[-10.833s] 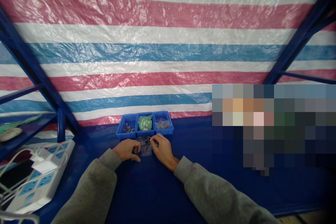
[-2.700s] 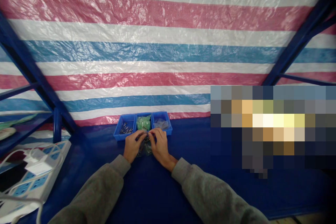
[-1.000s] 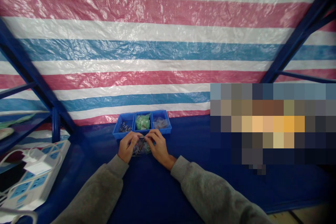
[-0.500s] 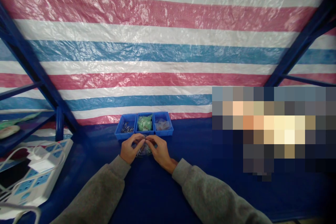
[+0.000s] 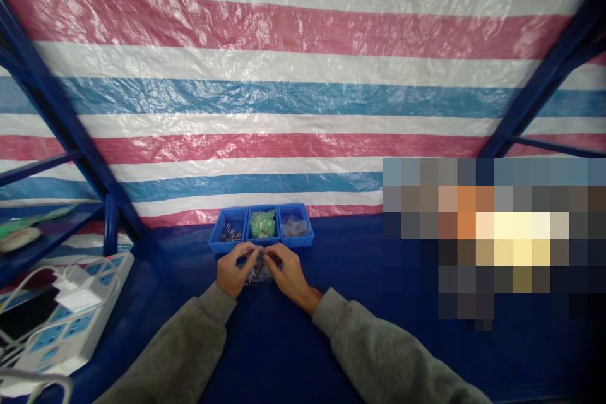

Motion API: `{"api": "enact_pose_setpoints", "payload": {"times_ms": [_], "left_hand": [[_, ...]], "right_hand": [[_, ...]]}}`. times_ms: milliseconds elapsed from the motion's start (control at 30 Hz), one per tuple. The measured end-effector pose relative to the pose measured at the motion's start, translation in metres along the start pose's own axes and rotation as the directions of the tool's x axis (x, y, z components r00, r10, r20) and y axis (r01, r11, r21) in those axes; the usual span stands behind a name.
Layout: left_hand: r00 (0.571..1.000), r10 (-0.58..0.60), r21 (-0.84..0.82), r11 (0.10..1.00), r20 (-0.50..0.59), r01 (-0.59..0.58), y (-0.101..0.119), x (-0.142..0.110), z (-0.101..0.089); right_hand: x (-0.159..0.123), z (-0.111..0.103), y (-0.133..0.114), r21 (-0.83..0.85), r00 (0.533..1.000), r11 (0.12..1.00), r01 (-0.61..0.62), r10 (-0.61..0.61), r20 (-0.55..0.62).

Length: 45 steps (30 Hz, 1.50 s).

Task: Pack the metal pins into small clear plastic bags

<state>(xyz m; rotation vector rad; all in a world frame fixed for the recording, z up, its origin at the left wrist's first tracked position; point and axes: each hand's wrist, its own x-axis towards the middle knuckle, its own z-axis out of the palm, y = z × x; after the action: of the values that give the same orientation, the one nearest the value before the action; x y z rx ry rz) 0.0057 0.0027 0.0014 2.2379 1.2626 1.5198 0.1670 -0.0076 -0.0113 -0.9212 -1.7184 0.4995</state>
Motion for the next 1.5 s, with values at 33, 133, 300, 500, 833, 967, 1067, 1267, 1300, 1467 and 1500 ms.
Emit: {"api": "enact_pose_setpoints", "payload": {"times_ms": [33,133,300,500,833,967,1067,1267,1300,1467,1500], "left_hand": [[1.0,0.005,-0.004,1.0,0.009,-0.005,0.001,0.0,-0.001],[0.999,0.04,0.006,0.999,0.036,-0.04,0.006,0.003,-0.004],[0.994,0.106,0.089,0.99,-0.004,-0.105,0.011,0.01,-0.007],[0.999,0.012,0.084,0.996,0.05,-0.016,0.007,0.008,-0.003],[0.995,-0.004,-0.025,1.0,0.1,0.007,0.008,0.004,-0.004],[0.989,0.034,-0.007,0.999,0.146,-0.033,0.01,0.005,-0.004],[0.988,0.055,0.003,0.998,0.147,-0.056,0.009,0.005,-0.004],[0.988,0.043,-0.001,0.999,0.148,-0.044,0.008,0.004,-0.002],[0.989,0.022,-0.008,1.0,0.144,-0.021,0.009,0.004,-0.002],[0.983,-0.103,-0.137,0.983,0.15,0.124,0.009,0.002,0.0],[0.98,-0.129,-0.184,0.97,0.152,0.157,0.008,0.002,0.0]], "right_hand": [[0.0,0.0,0.0,-0.005,1.0,1.0,0.0,0.0,0.001],[0.001,0.0,0.0,-0.012,1.0,1.0,-0.005,0.005,-0.015],[0.0,0.0,0.0,0.005,0.994,0.998,-0.062,0.062,-0.091],[0.0,0.001,0.002,0.051,0.989,0.995,-0.081,0.087,-0.118],[0.001,-0.001,-0.002,0.038,0.998,0.999,-0.016,0.019,-0.063],[0.001,-0.003,-0.006,0.048,0.999,0.999,0.005,-0.003,-0.039],[0.0,-0.006,-0.008,0.049,0.999,0.999,0.006,-0.005,-0.034],[0.0,-0.005,-0.006,0.025,0.998,1.0,-0.002,0.004,-0.057],[0.0,-0.004,-0.005,0.011,0.998,1.0,-0.005,0.006,-0.058],[0.001,-0.004,-0.005,-0.009,0.998,1.0,-0.022,0.021,-0.067],[0.001,-0.004,-0.005,0.007,0.997,1.0,-0.024,0.024,-0.077]]}}
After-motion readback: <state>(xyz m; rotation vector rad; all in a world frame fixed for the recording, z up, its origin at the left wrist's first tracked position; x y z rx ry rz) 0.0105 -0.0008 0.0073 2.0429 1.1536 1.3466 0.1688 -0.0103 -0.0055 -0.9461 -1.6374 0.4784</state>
